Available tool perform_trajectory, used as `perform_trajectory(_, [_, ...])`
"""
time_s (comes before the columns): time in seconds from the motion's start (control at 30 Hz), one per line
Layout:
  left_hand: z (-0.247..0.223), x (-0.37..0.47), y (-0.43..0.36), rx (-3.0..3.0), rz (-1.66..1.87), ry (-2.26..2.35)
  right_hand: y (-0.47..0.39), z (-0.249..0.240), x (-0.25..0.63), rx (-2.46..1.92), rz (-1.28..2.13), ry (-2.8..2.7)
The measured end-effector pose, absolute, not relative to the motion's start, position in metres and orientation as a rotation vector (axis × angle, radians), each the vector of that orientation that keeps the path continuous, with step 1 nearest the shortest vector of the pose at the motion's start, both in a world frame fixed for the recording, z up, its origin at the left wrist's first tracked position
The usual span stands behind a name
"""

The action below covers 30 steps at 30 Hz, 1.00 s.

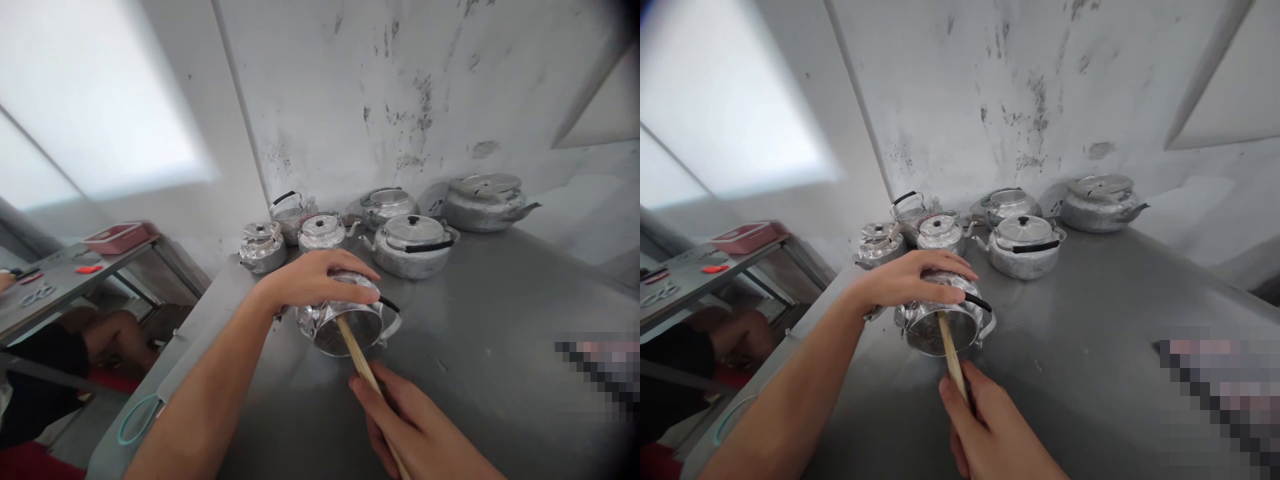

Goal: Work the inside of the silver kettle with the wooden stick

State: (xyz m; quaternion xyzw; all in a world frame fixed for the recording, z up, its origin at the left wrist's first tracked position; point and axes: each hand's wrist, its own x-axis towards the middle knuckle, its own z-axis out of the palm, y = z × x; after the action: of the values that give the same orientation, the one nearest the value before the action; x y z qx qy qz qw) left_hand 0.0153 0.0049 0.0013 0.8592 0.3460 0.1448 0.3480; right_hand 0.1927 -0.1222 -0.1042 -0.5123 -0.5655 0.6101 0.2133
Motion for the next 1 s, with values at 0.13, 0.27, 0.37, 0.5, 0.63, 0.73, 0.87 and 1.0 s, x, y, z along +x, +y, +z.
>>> perform_trajectory(0.13, [0.0003, 0.0139, 0.0075, 2.200, 0.387, 0.897, -0.1209, -0.1096, 0.1906, -1.426, 1.672, -1.572])
perform_trajectory(0.27, [0.0005, 0.0135, 0.0075, 2.197, 0.373, 0.906, -0.1213, -0.1106, 0.1905, -1.448, 1.726, -1.538])
perform_trajectory(0.37, [0.0008, 0.0142, 0.0067, 2.209, 0.385, 0.909, -0.1205, -0.1097, 0.1915, -1.437, 1.749, -1.532])
perform_trajectory(0.5, [0.0004, 0.0154, 0.0063, 2.221, 0.392, 0.900, -0.1201, -0.1090, 0.1928, -1.420, 1.733, -1.564])
perform_trajectory(0.63, [0.0003, 0.0158, 0.0055, 2.217, 0.383, 0.904, -0.1207, -0.1091, 0.1919, -1.401, 1.711, -1.569])
perform_trajectory(0.73, [0.0009, 0.0158, 0.0049, 2.221, 0.374, 0.903, -0.1199, -0.1098, 0.1904, -1.401, 1.715, -1.569])
perform_trajectory(0.87, [0.0012, 0.0158, 0.0051, 2.221, 0.373, 0.901, -0.1192, -0.1113, 0.1894, -1.418, 1.701, -1.574])
perform_trajectory(1.0, [0.0006, 0.0162, 0.0055, 2.231, 0.381, 0.899, -0.1195, -0.1104, 0.1895, -1.373, 1.717, -1.541])
